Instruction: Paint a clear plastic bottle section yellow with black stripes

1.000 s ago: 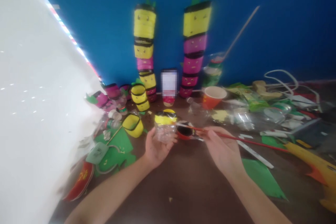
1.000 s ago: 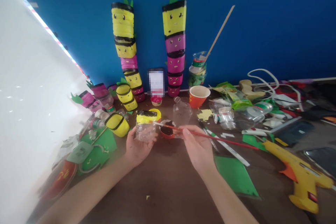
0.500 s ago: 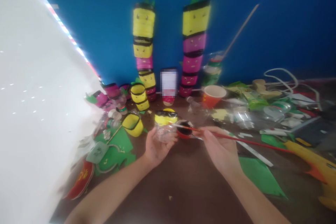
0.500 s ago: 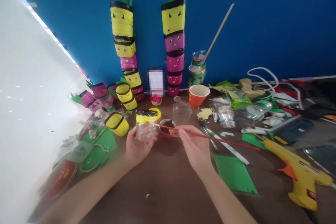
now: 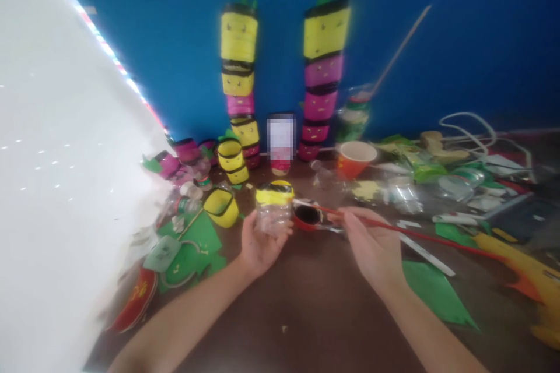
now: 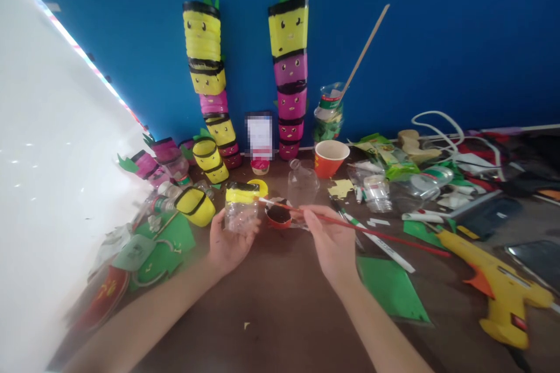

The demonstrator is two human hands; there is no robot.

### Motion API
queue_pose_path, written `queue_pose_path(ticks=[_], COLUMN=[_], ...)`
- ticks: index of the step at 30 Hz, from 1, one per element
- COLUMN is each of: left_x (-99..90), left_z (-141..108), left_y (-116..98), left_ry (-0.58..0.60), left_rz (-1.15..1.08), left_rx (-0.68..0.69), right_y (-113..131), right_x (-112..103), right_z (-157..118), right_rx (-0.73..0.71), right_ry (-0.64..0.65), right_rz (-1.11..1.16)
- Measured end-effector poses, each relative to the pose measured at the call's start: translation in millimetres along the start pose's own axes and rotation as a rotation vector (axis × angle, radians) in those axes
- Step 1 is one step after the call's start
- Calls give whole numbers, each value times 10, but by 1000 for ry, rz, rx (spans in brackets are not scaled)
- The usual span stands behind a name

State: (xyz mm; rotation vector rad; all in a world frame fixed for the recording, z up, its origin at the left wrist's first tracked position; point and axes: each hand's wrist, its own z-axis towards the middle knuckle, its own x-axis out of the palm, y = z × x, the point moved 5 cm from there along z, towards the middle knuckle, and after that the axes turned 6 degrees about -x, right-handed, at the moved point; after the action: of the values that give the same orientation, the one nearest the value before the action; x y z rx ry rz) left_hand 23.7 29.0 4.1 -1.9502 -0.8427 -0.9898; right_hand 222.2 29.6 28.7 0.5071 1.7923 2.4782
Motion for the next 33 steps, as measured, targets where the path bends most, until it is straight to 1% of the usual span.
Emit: queue_pose_path(ticks=[2, 4, 8, 10, 13, 15, 16, 18, 21, 24, 27, 30, 33], left_x=[-16, -24, -34, -42, -60, -65, -64, -54, -44, -53, -66, -77, -84], left_z=[3, 6, 15, 21, 27, 26, 24, 19, 15, 21, 29, 34, 36], left_y=[-5, -11, 1, 6, -9, -11, -7, -1, -5, -5, -5, -4, -2], left_ry=[-40, -50, -21, -2, -2, -14, -19, -12, 7, 0, -17, -11, 11], left_rz=[1, 8, 28, 22, -16, -19, -13, -4, -10, -17, -25, -30, -45], left_rx=[-14, -19, -42, -45, -27, -39, -51, -64, -44, -48, -70, -72, -60], right_y=[13, 45, 83, 76, 98, 137, 153, 155, 95, 44, 67, 103, 93], right_x=[-40, -24, 91, 108, 54, 32, 38, 81, 131, 82, 28, 64, 82], right_z=[20, 22, -32, -46, -17, 7, 10, -4, -47, -44, -13, -18, -41], right_rx=[-22, -24, -1, 7, -11, -25, -23, 3, 37, 15, -20, -19, -22], right_ry=[-30, -22, 63, 73, -2, -43, -42, 1, 73, 43, -3, 43, 82], right_rz=[-15, 2, 15, -14, -46, -8, 21, 66, 51, -5, -8, 32, -29])
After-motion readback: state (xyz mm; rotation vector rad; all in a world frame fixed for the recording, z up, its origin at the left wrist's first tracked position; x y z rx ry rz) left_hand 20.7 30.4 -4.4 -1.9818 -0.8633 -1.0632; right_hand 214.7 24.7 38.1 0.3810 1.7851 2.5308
